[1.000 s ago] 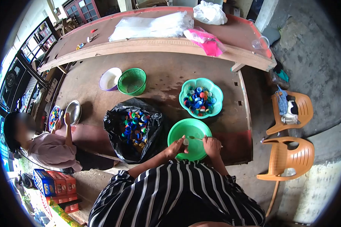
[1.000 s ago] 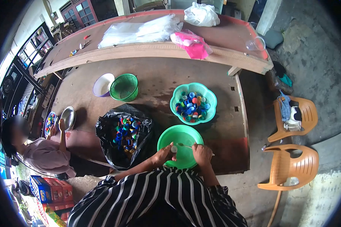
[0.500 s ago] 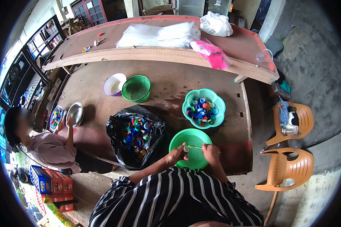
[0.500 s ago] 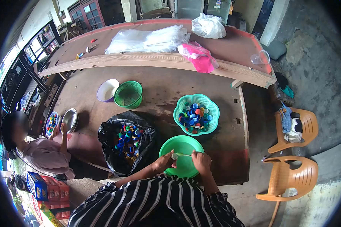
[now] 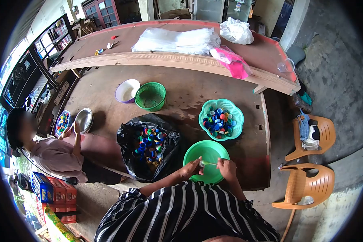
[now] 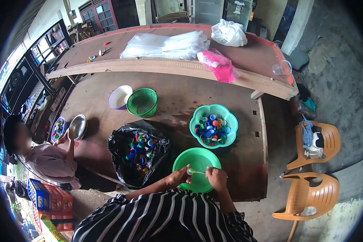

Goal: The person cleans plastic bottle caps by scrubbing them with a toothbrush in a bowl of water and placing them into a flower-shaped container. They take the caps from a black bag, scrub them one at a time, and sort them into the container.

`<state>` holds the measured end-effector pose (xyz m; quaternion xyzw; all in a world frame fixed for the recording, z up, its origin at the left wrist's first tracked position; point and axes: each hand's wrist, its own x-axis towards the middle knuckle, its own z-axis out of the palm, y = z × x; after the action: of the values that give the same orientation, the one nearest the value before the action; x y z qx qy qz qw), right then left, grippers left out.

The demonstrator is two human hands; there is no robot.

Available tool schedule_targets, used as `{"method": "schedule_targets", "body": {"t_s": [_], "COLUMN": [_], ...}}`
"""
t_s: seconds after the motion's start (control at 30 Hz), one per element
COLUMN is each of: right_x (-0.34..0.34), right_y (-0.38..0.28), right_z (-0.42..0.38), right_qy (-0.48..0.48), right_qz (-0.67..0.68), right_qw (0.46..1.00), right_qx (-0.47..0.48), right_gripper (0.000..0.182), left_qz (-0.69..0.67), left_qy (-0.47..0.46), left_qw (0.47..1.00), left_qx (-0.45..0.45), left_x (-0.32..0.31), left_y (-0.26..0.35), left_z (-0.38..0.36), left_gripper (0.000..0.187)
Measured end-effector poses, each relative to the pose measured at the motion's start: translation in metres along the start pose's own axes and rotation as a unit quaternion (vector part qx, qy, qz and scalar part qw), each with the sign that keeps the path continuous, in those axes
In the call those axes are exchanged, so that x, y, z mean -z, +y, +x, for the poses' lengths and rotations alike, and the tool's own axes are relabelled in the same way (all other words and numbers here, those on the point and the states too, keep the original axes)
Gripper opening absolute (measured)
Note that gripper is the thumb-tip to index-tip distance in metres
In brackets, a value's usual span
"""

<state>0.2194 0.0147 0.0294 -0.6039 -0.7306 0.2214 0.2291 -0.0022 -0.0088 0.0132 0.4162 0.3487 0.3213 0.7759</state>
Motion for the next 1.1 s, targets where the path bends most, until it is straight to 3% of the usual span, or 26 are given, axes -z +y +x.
{"method": "schedule_targets", "body": {"t_s": [0.07, 0.13, 0.27, 0.33, 0.4, 0.47, 0.5, 0.57, 0.6, 0.7, 0.77, 0.8, 0.87, 0.97, 1.07, 1.1], "right_x": [-0.001, 0.001, 0.007, 0.01, 0.001, -0.002, 0.006, 0.009, 0.008, -0.002, -0.001, 0.007, 0.008, -0.017, 0.004, 0.003], "right_y": [-0.001, 0.007, -0.009, -0.015, 0.003, 0.017, 0.005, -0.011, -0.015, 0.0, 0.004, -0.012, -0.021, 0.015, -0.003, -0.006], "right_z": [0.0, 0.006, 0.007, 0.005, 0.006, 0.01, 0.01, 0.005, 0.002, 0.007, 0.008, 0.006, 0.003, 0.01, 0.012, 0.009], "right_qy": [-0.011, -0.002, 0.037, -0.024, 0.002, 0.069, 0.058, 0.042, 0.027, 0.056, 0.08, 0.071, 0.058, 0.038, 0.075, 0.064], "right_qz": [-0.01, -0.051, 0.016, 0.03, 0.008, -0.103, -0.006, 0.007, 0.018, -0.039, -0.068, 0.003, 0.079, -0.051, -0.012, 0.011], "right_qw": [0.999, 0.998, 0.999, 0.999, 1.0, 0.992, 0.998, 0.999, 0.997, 0.997, 0.994, 0.997, 0.995, 0.998, 0.996, 0.998], "right_qx": [0.039, -0.029, -0.025, 0.018, 0.02, 0.007, -0.005, 0.028, 0.065, 0.042, 0.026, 0.034, 0.032, 0.004, -0.041, -0.027], "right_gripper": [0.041, 0.04, 0.037, 0.036, 0.036, 0.035, 0.034, 0.034, 0.034, 0.034, 0.034, 0.036, 0.037, 0.036, 0.038, 0.04], "left_qz": [-0.059, -0.061, -0.078, 0.048, 0.025, -0.083, -0.082, -0.103, -0.102, 0.011, -0.054, -0.115, -0.112, -0.007, -0.048, -0.009], "left_qy": [0.01, 0.014, 0.038, 0.043, 0.031, 0.01, 0.008, 0.022, 0.021, 0.021, 0.023, 0.028, 0.029, 0.041, 0.019, 0.032], "left_qw": [0.998, 0.997, 0.993, 0.997, 0.999, 0.996, 0.996, 0.993, 0.993, 1.0, 0.998, 0.991, 0.992, 0.998, 0.998, 0.999], "left_qx": [0.035, 0.047, 0.076, -0.052, -0.02, 0.038, 0.039, 0.05, 0.055, -0.01, 0.026, 0.064, 0.047, 0.041, 0.035, -0.003], "left_x": [0.0, -0.002, -0.013, -0.022, -0.02, -0.014, -0.014, -0.015, -0.015, -0.012, -0.007, -0.007, -0.01, -0.014, -0.006, -0.008], "left_y": [-0.002, 0.0, 0.014, 0.027, 0.029, 0.022, 0.025, 0.028, 0.027, 0.02, 0.011, 0.01, 0.012, 0.022, 0.016, 0.013], "left_z": [0.0, 0.001, -0.007, -0.015, -0.013, -0.008, -0.007, -0.011, -0.012, -0.008, -0.004, -0.004, -0.009, -0.012, -0.006, -0.008], "left_gripper": [0.061, 0.06, 0.058, 0.052, 0.046, 0.04, 0.04, 0.039, 0.039, 0.052, 0.053, 0.053, 0.054, 0.054, 0.055, 0.054]}}
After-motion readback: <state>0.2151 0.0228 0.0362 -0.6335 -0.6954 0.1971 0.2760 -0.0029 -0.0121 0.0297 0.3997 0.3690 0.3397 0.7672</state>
